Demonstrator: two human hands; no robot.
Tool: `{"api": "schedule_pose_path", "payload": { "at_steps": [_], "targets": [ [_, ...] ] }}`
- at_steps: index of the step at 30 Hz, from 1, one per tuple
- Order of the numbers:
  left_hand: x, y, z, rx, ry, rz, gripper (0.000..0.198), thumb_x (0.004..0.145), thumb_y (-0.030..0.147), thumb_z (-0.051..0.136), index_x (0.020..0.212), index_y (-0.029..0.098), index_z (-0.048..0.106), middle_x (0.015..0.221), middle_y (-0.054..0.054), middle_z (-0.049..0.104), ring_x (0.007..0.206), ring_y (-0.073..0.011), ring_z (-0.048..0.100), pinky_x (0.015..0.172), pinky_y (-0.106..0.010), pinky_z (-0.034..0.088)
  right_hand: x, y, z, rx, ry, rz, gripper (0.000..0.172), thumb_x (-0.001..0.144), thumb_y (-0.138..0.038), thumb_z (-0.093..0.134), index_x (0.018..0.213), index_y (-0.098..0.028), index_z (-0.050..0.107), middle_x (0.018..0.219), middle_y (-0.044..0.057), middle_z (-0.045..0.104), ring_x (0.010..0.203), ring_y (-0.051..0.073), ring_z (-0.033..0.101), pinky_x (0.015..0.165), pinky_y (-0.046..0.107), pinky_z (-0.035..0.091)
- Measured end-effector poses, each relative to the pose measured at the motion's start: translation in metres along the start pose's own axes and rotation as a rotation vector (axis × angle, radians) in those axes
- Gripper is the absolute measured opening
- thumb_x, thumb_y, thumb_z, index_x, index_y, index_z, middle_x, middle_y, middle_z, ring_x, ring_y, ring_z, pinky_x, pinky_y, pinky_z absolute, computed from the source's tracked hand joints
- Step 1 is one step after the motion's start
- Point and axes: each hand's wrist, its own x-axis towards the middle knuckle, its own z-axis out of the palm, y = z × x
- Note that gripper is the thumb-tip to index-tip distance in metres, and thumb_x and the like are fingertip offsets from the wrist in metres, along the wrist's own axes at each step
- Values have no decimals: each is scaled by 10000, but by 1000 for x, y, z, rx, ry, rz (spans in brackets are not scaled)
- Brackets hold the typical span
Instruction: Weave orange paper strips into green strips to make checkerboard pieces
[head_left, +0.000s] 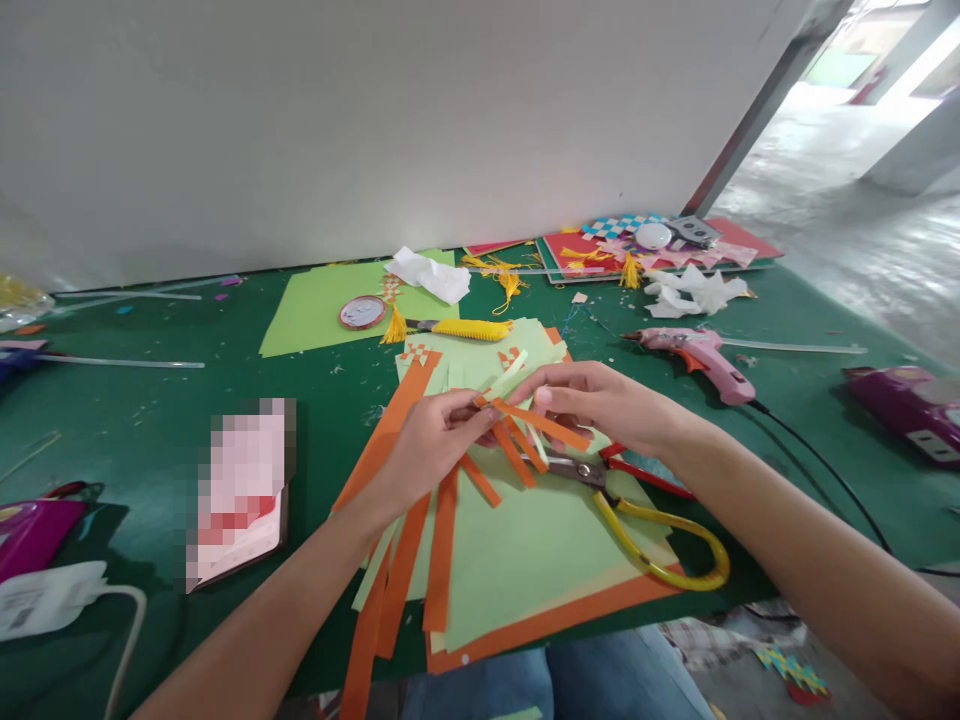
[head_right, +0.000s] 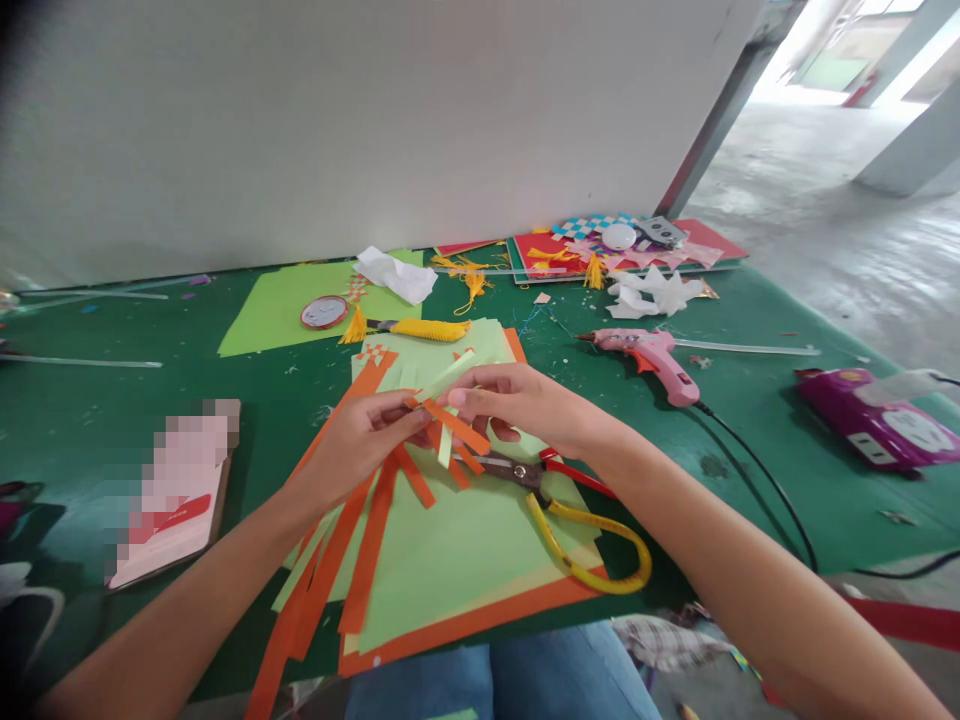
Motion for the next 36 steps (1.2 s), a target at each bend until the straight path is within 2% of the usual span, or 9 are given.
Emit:
{"api": "schedule_pose_path", "payload": {
  "at_steps": [3, 7, 12, 14, 19, 22, 26, 31, 36],
  "targets": [
    [0, 1, 1, 28, 2, 2, 298, 821, 465, 641, 815, 168, 658, 783, -30, 702, 724, -181, 682, 684, -261, 534, 1, 0, 1, 15, 31, 36, 297, 826, -439, 656, 918, -156, 654, 652, -23, 609, 512, 69, 504, 421, 202, 298],
    [-1, 0, 2, 68, -2, 15, 283, 842, 443, 620, 772, 169, 640, 728, -16, 679, 721, -176, 681, 673, -252, 522, 0, 0, 2, 29, 31, 55, 247, 781, -352, 709, 931, -180, 613, 597, -57, 569, 440, 52, 436, 380, 196, 238],
    [-1, -2, 2, 72, -8, 19, 261, 851, 416, 608, 754, 174, 626, 748, -12, 675, 726, -173, 686, 678, -253, 519, -1, 1, 3, 1, 11, 40, 171, 801, -266, 660, 939, -182, 601, 621, -45, 588, 488, 73, 510, 419, 198, 308],
    [-1, -3, 2, 77, -10, 17, 254, 853, 411, 604, 765, 174, 629, 761, -14, 676, 738, -178, 690, 677, -255, 517, 0, 2, 3, 9, 34, 52, 181, 824, -321, 647, 920, -174, 607, 616, -41, 582, 495, 74, 512, 424, 198, 323],
    [-1, -2, 3, 155, 8, 28, 244, 864, 372, 582, 737, 170, 630, 702, -13, 669, 701, -173, 679, 616, -242, 486, 1, 3, 3, 16, 85, 73, 389, 873, -551, 531, 892, -169, 602, 680, -9, 587, 503, 78, 522, 380, 195, 276],
    [-1, -2, 4, 178, 7, 24, 248, 852, 364, 592, 693, 174, 604, 675, -5, 667, 673, -168, 674, 596, -236, 475, 0, 2, 4, -176, 56, 8, 325, 805, -486, 654, 849, -171, 585, 718, -13, 589, 565, 83, 529, 458, 204, 356],
    [0, -5, 4, 196, -6, 26, 216, 854, 330, 576, 702, 178, 598, 674, -4, 668, 680, -169, 676, 609, -240, 477, -2, 3, 6, -428, 95, -90, 267, 742, -367, 730, 878, -181, 594, 856, 8, 629, 702, 113, 563, 615, 244, 457],
    [1, -7, 6, 175, 0, 3, 188, 844, 303, 574, 702, 179, 579, 679, -1, 671, 689, -170, 680, 605, -236, 473, -2, 8, 8, -457, 56, -134, 164, 796, -289, 656, 902, -186, 585, 878, 12, 638, 733, 124, 579, 665, 256, 477],
    [-1, -6, 6, 189, 5, -4, 262, 834, 303, 577, 621, 184, 481, 600, 31, 588, 643, -154, 654, 542, -216, 415, -1, 7, 9, -429, 99, -83, 252, 826, -424, 628, 871, -189, 547, 820, 15, 617, 709, 138, 575, 638, 271, 466]
  ]
}}
